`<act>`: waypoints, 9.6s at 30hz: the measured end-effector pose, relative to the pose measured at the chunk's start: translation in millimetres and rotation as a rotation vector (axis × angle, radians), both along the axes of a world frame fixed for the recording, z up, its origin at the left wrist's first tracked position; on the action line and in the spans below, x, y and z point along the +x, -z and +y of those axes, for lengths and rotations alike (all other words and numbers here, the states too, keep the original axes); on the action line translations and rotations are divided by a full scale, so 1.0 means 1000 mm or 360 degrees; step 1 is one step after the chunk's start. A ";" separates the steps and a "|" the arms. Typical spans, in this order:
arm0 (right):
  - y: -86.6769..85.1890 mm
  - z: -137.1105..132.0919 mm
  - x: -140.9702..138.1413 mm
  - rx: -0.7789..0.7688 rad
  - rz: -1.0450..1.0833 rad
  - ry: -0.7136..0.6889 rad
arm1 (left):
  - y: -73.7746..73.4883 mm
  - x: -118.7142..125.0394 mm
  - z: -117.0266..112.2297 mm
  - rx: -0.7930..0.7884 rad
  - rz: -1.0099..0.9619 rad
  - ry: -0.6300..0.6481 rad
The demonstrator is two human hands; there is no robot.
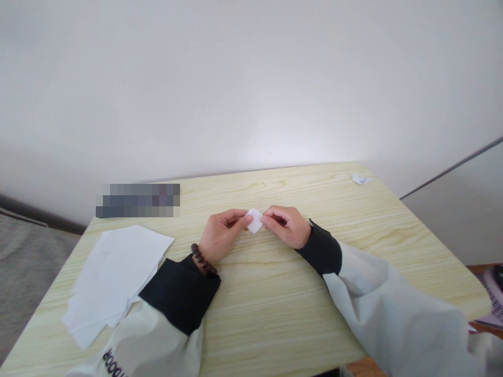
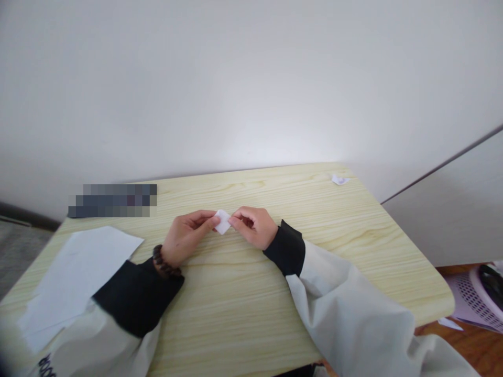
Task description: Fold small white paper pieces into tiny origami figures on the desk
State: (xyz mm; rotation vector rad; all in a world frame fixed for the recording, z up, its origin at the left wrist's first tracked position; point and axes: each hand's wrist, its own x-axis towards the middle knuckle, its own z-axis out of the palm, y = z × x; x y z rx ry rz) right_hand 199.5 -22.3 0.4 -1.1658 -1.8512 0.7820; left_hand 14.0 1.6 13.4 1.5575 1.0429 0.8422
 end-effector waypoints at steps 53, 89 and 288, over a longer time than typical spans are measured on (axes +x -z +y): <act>0.000 0.001 0.002 0.0100 -0.0025 -0.0084 | 0.001 -0.001 0.001 -0.0098 -0.0076 0.0066; 0.007 0.002 0.000 -0.0073 0.0106 0.0069 | 0.005 0.000 0.001 -0.0088 -0.0089 0.0010; 0.012 0.007 0.000 0.0423 -0.0620 0.0171 | 0.015 -0.003 0.004 0.1579 0.1174 0.0063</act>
